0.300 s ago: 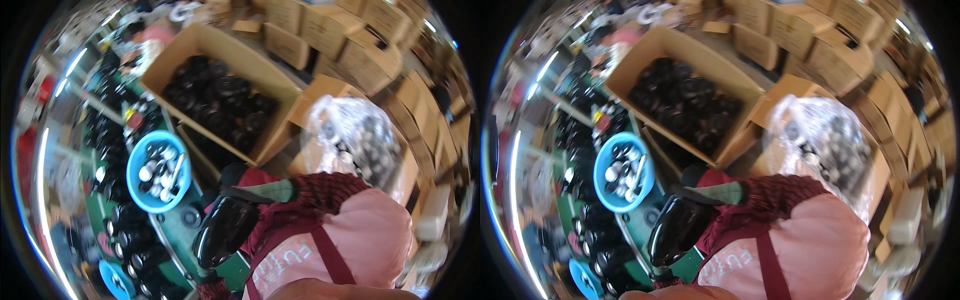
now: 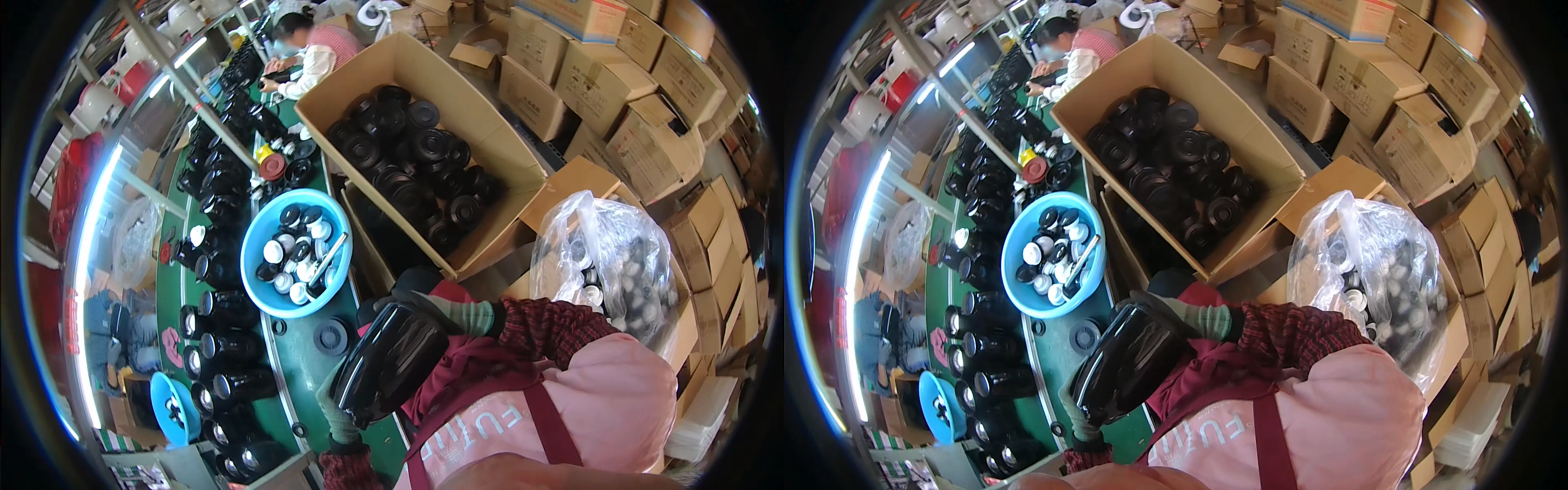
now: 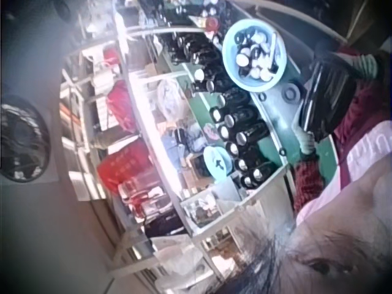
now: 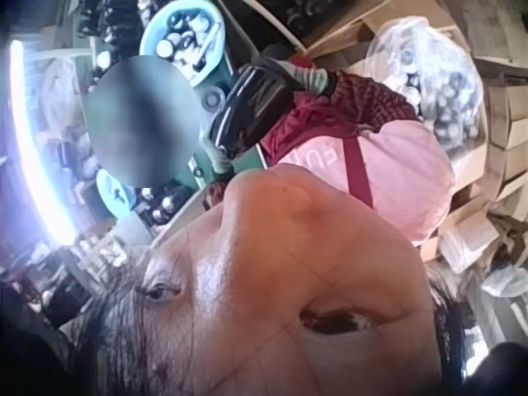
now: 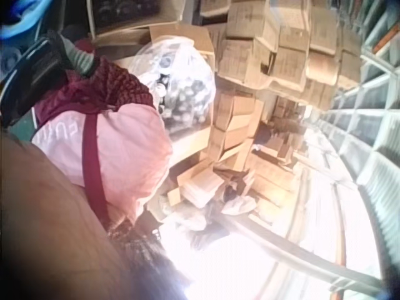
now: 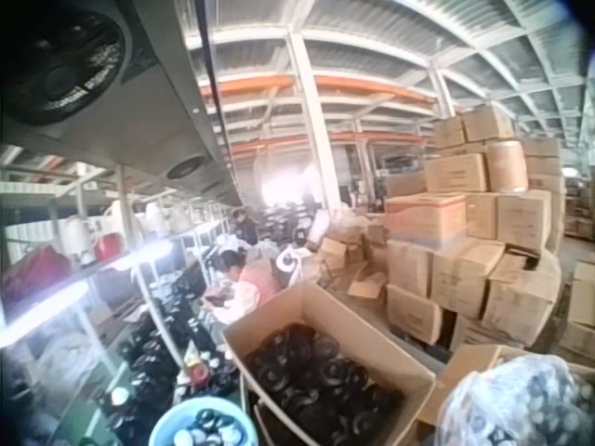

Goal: The person repeatedly picks up black kettle bodies from a cardboard box, places them on a green workbench, inserts a white circular component into the base, and secures a black lid. The assembled kettles are then placed into a blue basin. The process is repeated continuously.

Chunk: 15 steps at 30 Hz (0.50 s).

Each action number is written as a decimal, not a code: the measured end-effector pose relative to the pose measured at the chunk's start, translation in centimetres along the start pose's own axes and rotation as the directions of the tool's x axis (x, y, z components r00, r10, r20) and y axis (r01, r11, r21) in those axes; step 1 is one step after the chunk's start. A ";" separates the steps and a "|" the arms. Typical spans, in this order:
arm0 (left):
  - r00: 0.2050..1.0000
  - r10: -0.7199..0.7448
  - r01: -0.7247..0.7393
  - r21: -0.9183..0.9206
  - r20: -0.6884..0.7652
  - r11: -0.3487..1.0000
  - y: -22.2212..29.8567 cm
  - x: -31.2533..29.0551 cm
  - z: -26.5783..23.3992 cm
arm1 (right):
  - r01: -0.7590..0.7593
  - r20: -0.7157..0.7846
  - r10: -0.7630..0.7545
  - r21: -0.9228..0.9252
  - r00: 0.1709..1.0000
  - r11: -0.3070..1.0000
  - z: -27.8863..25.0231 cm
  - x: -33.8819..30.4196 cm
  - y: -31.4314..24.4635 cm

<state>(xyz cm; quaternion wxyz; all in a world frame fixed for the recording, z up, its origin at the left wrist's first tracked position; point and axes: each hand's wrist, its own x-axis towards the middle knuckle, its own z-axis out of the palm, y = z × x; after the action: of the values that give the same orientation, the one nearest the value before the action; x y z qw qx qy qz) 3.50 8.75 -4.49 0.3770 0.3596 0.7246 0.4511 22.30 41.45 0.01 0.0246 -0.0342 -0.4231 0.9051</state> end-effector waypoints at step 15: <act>0.933 0.330 -0.305 0.174 -0.139 0.936 -2.2 -1.3 4.4 | 0.413 -0.080 -0.551 -0.576 0.830 0.705 3.2 0.0 -0.6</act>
<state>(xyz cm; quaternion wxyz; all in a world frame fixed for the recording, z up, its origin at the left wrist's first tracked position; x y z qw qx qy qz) 7.56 8.58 -7.65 0.2091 0.4605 0.7174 0.4791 22.01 39.40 2.55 0.3038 -0.0389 -0.6457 0.6994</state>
